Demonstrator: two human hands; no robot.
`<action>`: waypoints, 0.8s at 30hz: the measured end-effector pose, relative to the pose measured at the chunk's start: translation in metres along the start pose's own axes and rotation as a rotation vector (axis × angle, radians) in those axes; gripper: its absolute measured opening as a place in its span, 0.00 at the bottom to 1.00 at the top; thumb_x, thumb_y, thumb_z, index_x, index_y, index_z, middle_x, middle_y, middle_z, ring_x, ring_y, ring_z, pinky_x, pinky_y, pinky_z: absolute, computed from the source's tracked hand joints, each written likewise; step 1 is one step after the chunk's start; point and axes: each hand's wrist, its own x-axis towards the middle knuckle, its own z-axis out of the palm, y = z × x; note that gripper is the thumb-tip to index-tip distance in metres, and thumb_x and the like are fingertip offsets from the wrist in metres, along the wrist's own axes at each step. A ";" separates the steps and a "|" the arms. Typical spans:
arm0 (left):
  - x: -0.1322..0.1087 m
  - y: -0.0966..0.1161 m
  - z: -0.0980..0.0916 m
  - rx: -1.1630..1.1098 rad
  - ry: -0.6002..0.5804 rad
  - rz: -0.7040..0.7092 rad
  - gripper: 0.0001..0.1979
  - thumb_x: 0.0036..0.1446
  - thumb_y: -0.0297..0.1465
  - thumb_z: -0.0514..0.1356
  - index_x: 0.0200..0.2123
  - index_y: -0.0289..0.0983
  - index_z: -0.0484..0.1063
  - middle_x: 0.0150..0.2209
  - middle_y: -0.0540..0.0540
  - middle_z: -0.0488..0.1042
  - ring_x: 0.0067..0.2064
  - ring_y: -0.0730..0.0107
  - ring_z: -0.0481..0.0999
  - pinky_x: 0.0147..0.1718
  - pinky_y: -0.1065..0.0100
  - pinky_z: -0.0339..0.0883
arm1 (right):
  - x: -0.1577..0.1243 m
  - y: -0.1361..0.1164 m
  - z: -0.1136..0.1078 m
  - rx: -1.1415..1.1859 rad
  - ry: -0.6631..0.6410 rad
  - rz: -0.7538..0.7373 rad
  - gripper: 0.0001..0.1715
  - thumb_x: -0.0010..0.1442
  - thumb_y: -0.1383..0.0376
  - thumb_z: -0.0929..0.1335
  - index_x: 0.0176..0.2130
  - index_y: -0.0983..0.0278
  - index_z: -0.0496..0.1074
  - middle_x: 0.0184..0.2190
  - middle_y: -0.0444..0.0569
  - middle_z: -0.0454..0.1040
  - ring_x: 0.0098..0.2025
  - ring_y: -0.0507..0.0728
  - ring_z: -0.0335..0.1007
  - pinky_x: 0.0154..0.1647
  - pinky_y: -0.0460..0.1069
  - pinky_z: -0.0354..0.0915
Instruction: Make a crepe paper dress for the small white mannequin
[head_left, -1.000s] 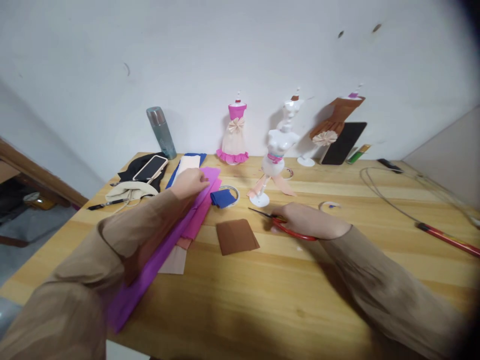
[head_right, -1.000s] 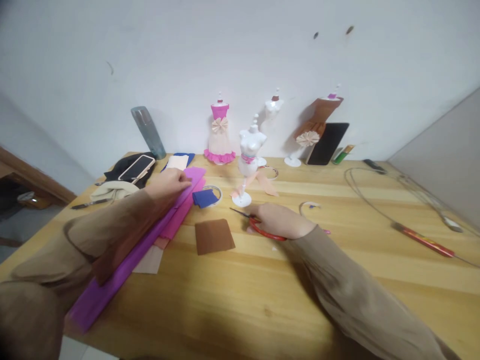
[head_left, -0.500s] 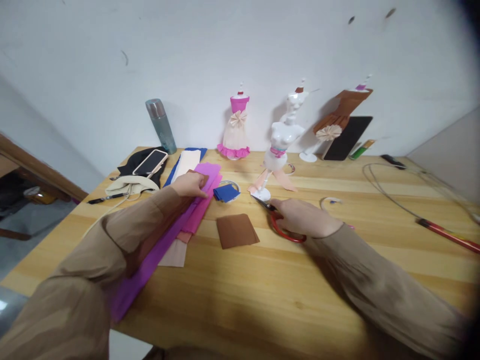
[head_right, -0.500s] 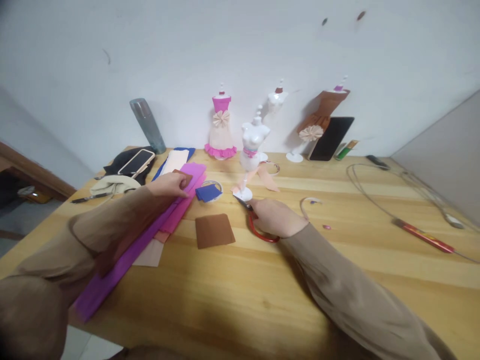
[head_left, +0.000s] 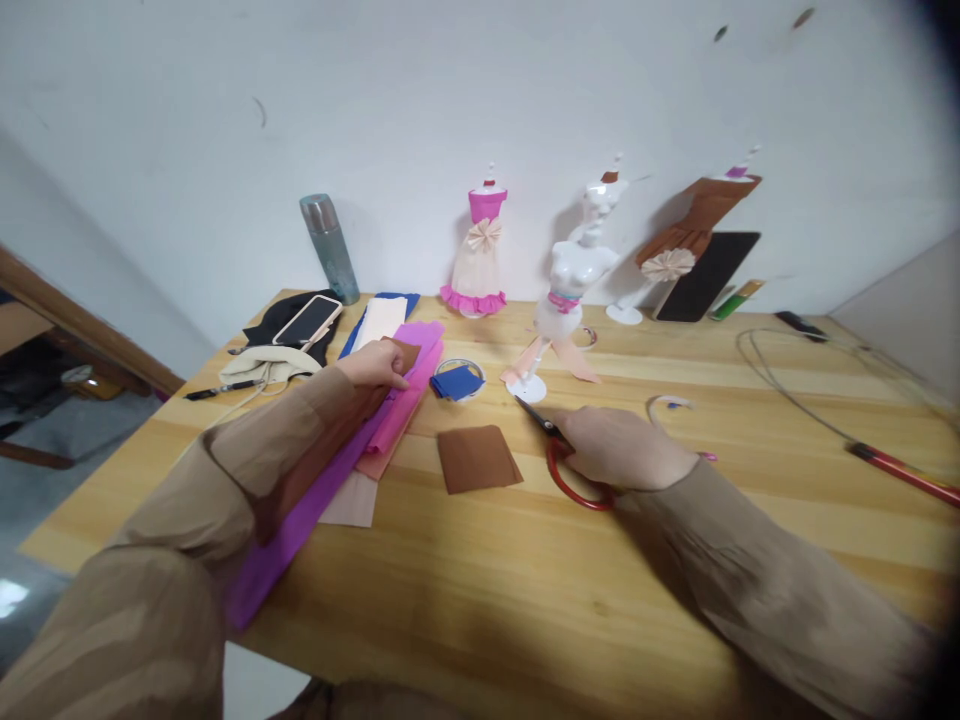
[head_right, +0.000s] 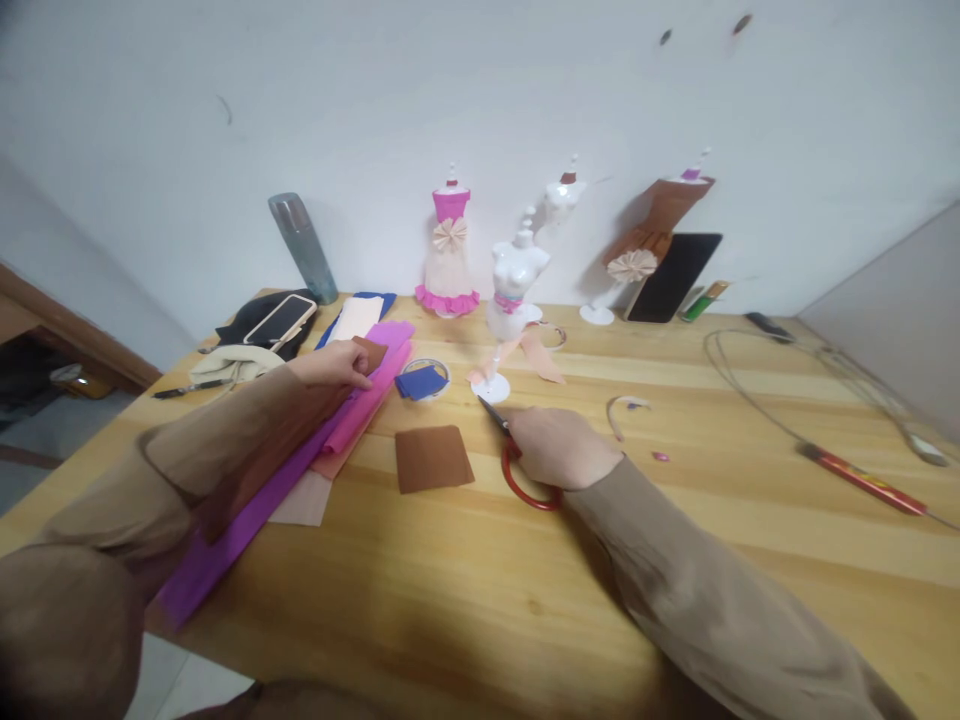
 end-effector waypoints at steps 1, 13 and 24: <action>0.000 -0.002 0.000 -0.013 -0.009 0.001 0.15 0.43 0.40 0.64 0.20 0.38 0.63 0.21 0.52 0.68 0.27 0.71 0.65 0.27 0.69 0.54 | 0.000 0.000 0.000 -0.014 -0.015 0.012 0.12 0.54 0.72 0.65 0.38 0.67 0.75 0.34 0.62 0.78 0.36 0.66 0.77 0.30 0.52 0.61; -0.014 0.008 0.002 0.046 0.057 -0.026 0.09 0.42 0.27 0.58 0.18 0.38 0.59 0.20 0.52 0.62 0.26 0.71 0.62 0.27 0.68 0.51 | 0.002 0.002 0.000 -0.043 -0.042 -0.021 0.09 0.54 0.67 0.66 0.34 0.69 0.76 0.33 0.61 0.78 0.37 0.65 0.77 0.28 0.50 0.58; -0.029 -0.001 -0.033 0.069 0.255 -0.204 0.04 0.44 0.28 0.56 0.20 0.38 0.66 0.19 0.48 0.66 0.27 0.66 0.68 0.27 0.67 0.55 | 0.004 0.002 -0.001 -0.016 -0.045 -0.023 0.09 0.53 0.67 0.67 0.35 0.68 0.76 0.34 0.61 0.78 0.37 0.66 0.77 0.29 0.50 0.59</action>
